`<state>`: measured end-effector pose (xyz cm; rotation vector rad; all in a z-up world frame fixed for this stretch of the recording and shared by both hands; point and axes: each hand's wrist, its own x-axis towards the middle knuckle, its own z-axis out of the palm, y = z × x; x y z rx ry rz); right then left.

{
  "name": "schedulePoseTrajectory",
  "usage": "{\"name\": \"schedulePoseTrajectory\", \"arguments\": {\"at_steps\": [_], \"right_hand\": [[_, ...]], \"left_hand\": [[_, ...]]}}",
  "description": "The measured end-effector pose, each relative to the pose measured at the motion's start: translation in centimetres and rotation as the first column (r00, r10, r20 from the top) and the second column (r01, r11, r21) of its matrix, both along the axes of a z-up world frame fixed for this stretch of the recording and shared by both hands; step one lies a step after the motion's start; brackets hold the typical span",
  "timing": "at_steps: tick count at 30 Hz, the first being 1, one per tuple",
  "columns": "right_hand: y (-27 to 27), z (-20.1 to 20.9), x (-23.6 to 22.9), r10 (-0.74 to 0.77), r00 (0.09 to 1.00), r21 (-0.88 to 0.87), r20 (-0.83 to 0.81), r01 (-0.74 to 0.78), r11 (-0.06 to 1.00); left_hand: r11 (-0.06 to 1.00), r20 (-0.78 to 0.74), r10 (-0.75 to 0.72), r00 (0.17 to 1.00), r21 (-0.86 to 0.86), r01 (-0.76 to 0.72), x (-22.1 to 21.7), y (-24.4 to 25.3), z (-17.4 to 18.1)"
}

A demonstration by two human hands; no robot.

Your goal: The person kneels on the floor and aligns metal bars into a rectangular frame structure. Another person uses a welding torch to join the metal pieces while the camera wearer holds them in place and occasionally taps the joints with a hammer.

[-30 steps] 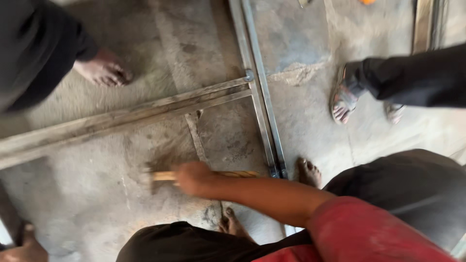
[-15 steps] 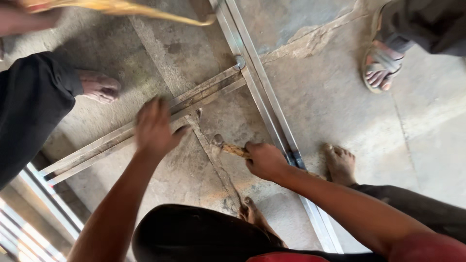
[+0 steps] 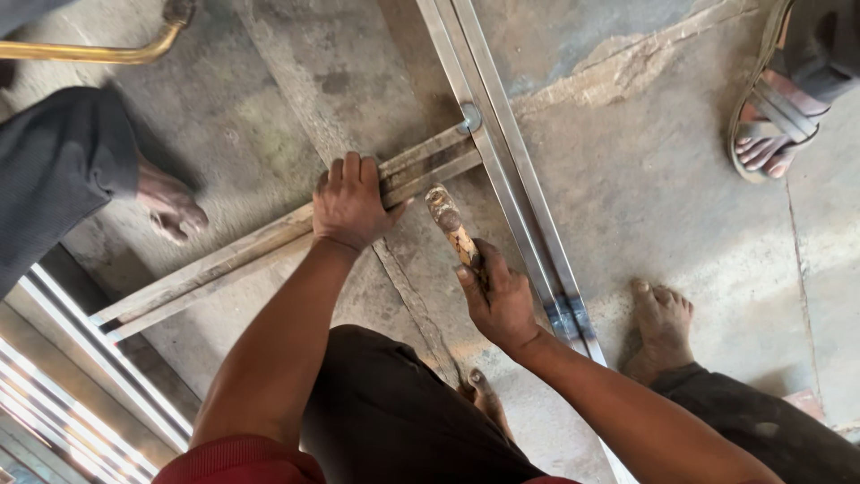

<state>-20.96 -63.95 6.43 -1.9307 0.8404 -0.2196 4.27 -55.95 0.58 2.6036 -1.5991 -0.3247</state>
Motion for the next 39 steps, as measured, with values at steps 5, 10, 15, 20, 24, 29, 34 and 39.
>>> {"name": "schedulePoseTrajectory", "arguments": {"at_steps": [5, 10, 15, 20, 24, 29, 34, 39], "right_hand": [[-0.9, -0.5, 0.7, -0.010, 0.990, 0.124, -0.143, 0.028, 0.992], [-0.9, -1.1, 0.5, -0.041, 0.999, -0.032, 0.005, 0.041, 0.999], [-0.7, -1.9, -0.9, -0.011, 0.984, 0.124, -0.178, 0.033, 0.992], [0.5, -1.2, -4.1, 0.245, 0.831, 0.603, -0.499, 0.131, 0.787], [2.5, 0.2, -6.5, 0.421, 0.703, 0.410, -0.573, -0.199, 0.890], [0.3, 2.1, -7.0, 0.218, 0.835, -0.201, -0.505, -0.360, 0.911], [-5.4, 3.3, -4.1, -0.005, 0.649, -0.182, -0.761, -0.206, 0.961], [-5.9, 3.0, -3.3, 0.065, 0.621, -0.018, -0.781, -0.126, 0.992]], "left_hand": [[0.999, -0.027, 0.022, 0.999, 0.037, -0.021, -0.2, -0.6, 1.1], [0.968, -0.097, 0.093, 0.991, 0.242, -0.068, 0.1, -1.3, 1.3], [0.941, -0.111, 0.142, 0.984, 0.325, -0.099, -0.3, -1.9, 2.3], [0.974, 0.040, 0.053, 0.998, 0.216, -0.060, -0.7, -1.5, 2.8], [0.947, 0.023, 0.073, 0.997, 0.311, -0.076, -0.8, -1.3, 2.2], [1.000, 0.132, 0.016, 0.991, -0.027, -0.012, -1.2, -0.2, 0.0], [0.996, 0.233, 0.027, 0.972, -0.084, -0.007, -0.9, 1.1, -3.9], [0.995, 0.024, 0.095, 0.995, 0.032, -0.095, -0.8, 1.2, -5.2]]}}
